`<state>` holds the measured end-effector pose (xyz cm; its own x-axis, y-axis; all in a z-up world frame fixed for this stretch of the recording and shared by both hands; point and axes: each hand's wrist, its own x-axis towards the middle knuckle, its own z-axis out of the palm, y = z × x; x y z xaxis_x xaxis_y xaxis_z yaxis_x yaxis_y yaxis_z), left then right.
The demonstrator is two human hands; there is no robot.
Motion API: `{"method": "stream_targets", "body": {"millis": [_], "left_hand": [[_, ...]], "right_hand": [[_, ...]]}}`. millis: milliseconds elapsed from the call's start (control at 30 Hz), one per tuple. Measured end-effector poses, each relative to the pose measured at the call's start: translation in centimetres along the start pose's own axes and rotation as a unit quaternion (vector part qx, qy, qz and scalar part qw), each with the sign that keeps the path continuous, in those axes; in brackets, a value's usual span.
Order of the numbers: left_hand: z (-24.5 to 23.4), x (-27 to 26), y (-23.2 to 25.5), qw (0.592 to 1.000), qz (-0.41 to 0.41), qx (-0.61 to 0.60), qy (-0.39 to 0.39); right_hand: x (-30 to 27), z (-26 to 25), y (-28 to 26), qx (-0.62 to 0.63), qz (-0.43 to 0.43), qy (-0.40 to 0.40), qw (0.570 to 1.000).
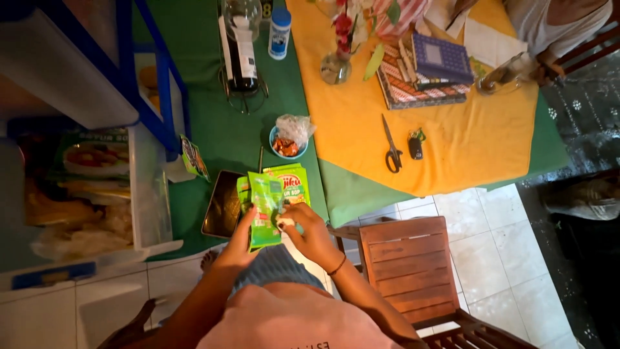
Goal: Organizing food seasoning packets and small plastic jars into a plastic drawer storage unit.
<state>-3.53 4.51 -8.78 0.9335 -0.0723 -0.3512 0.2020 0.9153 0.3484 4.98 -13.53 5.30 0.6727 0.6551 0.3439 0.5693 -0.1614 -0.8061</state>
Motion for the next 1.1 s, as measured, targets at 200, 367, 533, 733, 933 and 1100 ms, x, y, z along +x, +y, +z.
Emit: {"method": "stream_targets", "body": {"millis": [200,367,533,733,933,1100], "left_hand": [[1.0,0.2,0.8,0.998,-0.013,0.052,0.044],[0.5,1.2,0.7,0.997,-0.009,0.060,0.048],[0.7,1.4,1.0,0.997,-0.014,0.077,0.011],[-0.1,1.9,0.6,0.997,-0.021,0.067,0.031],[0.0,3.3,-0.2,0.989,-0.015,0.142,0.044],[-0.3,4.3,-0.6,0.970,0.030,0.233,0.066]], "right_hand": [[-0.6,0.3,4.8,0.037,0.109,0.065,0.991],[-1.1,1.2,7.9,0.116,0.169,0.091,0.975],[-2.0,1.5,10.3,0.094,0.176,0.085,0.976],[-2.2,1.1,10.8,0.012,0.250,0.071,0.966],[-1.5,1.7,11.2,-0.163,0.306,0.076,0.935],[-1.6,2.4,13.0,-0.146,0.313,0.035,0.938]]}}
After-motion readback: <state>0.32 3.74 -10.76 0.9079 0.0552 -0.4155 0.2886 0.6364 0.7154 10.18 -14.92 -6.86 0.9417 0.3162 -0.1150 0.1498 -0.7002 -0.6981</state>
